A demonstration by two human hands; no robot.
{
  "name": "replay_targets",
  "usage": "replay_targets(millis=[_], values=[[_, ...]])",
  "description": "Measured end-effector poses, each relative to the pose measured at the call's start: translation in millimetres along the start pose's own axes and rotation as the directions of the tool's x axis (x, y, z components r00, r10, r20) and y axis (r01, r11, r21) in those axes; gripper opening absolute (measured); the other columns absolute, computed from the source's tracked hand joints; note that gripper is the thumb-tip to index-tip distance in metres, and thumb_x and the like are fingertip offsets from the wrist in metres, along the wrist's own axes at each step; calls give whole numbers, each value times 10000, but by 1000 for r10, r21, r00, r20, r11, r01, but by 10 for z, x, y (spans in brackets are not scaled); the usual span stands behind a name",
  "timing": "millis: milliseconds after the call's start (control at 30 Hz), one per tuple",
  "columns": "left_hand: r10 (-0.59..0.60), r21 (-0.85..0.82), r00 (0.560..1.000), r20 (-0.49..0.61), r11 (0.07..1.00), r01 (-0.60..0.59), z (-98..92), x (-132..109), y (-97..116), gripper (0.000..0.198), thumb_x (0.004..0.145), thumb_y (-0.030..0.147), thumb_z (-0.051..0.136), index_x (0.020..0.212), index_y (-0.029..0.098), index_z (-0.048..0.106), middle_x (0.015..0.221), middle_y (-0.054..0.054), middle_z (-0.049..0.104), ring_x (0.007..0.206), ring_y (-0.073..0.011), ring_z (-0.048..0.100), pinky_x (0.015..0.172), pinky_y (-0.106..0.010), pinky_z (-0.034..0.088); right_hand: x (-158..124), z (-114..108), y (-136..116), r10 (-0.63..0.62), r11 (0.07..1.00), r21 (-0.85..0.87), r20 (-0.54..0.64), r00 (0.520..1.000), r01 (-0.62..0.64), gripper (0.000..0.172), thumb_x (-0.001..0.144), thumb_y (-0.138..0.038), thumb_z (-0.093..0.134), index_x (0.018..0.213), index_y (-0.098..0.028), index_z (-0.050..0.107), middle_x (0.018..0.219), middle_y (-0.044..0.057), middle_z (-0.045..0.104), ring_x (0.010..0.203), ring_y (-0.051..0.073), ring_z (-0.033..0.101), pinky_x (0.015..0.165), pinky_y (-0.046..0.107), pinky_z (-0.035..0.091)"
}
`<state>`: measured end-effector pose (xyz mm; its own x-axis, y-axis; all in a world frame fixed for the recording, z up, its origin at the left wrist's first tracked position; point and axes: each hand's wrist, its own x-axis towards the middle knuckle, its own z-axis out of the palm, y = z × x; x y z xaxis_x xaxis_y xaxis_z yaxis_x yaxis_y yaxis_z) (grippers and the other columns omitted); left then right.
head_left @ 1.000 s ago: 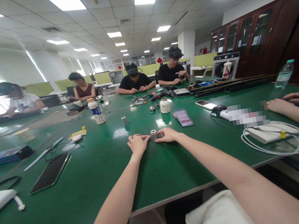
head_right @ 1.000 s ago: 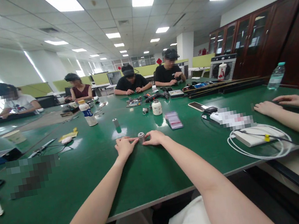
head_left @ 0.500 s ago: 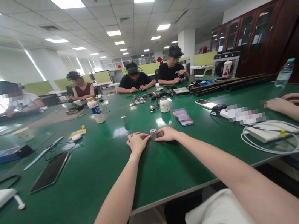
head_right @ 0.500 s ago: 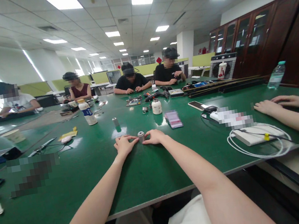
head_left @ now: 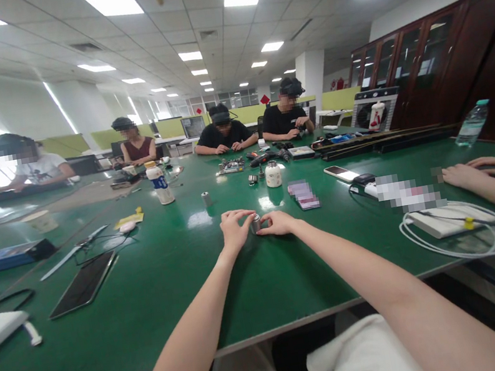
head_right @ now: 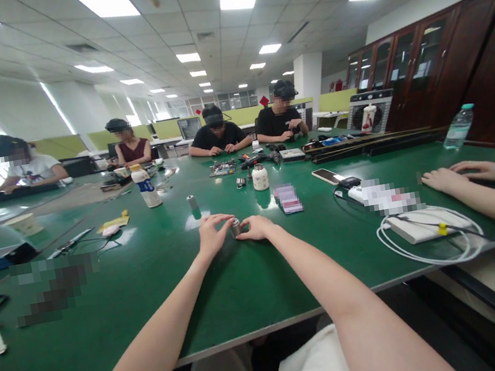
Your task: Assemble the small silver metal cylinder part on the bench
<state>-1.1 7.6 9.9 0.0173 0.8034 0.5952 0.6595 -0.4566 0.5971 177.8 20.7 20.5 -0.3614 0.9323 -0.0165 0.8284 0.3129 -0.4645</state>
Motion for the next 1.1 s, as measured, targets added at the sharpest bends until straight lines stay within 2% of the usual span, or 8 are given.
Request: replay_targets(millis=[133,367,567,700,833,1000,1100], values=[[-25,32,999,44,999,23,-20,-6,29,179,867,357,643,952,297,789,1027,-24,764,1092,-225,575,997,-383,409,0,-3,-5,-1,1000,-12,-2,1000,1,489,792,-561,731,1167,-246,717,843,14,718,763,163,654,663,235,437],[-50,36,993,109,998,46,-17,-19,86,200,878,344,618,981,298,784,1040,-22,761,1108,-235,568,1020,-403,417,-8,-21,-17,3,1000,-9,9,1000,-3,525,759,-579,757,1166,-249,719,887,27,732,819,184,674,704,242,468],[-13,-74,997,71,997,18,-9,-49,126,275,862,257,613,1109,273,733,1013,-14,770,1078,-214,602,1024,-379,446,-25,-27,-32,4,1000,-17,4,1000,-4,540,749,-591,762,1167,-252,721,905,27,738,822,187,681,723,247,482],[6,-100,996,83,995,2,-21,-63,167,327,848,179,571,1134,254,711,995,-8,775,1101,-212,617,1049,-395,438,-27,-26,-38,6,1000,-16,5,1000,-6,531,754,-577,766,1169,-249,719,911,29,738,824,187,681,727,249,480],[-31,-135,997,77,990,42,-23,-62,169,386,815,111,503,1110,250,709,989,-5,775,1080,-200,642,1043,-384,448,-24,-24,-37,9,1000,-8,1,1000,-9,501,772,-568,754,1162,-255,722,919,30,734,826,183,677,720,247,471],[-116,-148,993,-24,983,111,-37,-43,119,330,809,128,474,1011,234,713,862,-5,776,1031,-212,656,1016,-380,458,-23,-19,-33,3,1000,-5,5,1000,-3,487,790,-572,731,1163,-258,718,882,19,728,802,175,668,683,242,454],[-150,-152,987,-47,978,142,-46,-34,106,322,803,124,481,1005,241,703,878,4,773,1013,-199,663,1007,-367,465,-19,-15,-32,4,1000,-4,3,1000,-4,490,788,-573,732,1165,-260,717,862,13,727,789,171,667,683,238,457]])
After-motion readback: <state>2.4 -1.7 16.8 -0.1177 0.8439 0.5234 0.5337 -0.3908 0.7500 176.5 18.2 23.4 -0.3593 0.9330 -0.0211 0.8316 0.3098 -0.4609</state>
